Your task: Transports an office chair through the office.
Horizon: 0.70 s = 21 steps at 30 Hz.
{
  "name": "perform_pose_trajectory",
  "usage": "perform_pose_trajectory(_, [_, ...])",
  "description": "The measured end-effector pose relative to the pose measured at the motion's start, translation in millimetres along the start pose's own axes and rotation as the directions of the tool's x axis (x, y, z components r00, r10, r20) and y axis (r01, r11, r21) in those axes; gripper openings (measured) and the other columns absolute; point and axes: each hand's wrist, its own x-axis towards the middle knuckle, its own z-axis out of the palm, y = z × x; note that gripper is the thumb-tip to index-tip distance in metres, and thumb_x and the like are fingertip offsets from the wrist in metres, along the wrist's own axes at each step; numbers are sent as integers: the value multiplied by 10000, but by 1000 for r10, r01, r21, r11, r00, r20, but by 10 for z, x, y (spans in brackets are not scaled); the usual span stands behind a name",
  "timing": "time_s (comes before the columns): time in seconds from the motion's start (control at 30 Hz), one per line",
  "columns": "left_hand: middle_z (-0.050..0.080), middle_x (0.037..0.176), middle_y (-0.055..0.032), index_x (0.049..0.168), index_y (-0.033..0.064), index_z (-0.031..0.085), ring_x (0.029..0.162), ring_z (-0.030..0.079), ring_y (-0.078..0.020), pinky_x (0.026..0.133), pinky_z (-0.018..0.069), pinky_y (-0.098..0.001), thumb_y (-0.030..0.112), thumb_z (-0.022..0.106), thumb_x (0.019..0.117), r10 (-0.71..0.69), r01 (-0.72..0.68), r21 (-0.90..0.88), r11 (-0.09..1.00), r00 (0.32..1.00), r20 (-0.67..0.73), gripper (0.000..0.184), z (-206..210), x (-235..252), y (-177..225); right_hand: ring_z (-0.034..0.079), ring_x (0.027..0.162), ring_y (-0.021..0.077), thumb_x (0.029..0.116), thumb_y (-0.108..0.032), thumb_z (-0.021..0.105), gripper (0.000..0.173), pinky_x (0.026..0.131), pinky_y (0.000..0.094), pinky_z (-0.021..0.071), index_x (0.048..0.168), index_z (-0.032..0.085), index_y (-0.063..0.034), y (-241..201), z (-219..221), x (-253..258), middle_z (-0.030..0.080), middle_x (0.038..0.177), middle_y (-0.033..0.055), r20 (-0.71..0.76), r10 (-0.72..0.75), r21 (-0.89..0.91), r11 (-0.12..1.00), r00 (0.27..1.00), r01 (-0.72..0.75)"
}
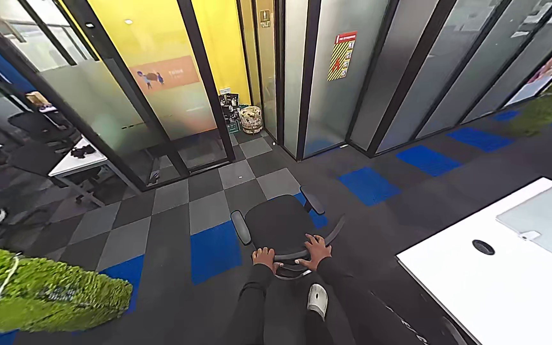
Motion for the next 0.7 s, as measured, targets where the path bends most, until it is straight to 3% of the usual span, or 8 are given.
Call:
perform_pose_trajectory(0.3, [576, 1475, -153, 1422, 128, 601, 1407, 497, -355, 1212, 318, -594, 661, 618, 934, -37, 36, -17, 999, 998, -47, 723, -700, 1574, -26, 216, 1565, 381, 685, -890, 648, 973, 1110, 792, 261, 1385, 653, -214, 176, -618, 1681, 390, 1656, -1, -36, -47, 32, 998, 998, 48])
perform_pose_trajectory(0.7, [481, 1566, -166, 1478, 177, 557, 1463, 418, -397, 1216, 287, -628, 574, 690, 928, -150, 149, -35, 988, 988, -26, 691, -1673, 3573, 118, 210, 1561, 399, 775, -859, 581, 924, 1095, 803, 269, 1418, 615, -197, 439, -1569, 3715, 394, 1644, 44, 38, -135, 24, 991, 990, 134])
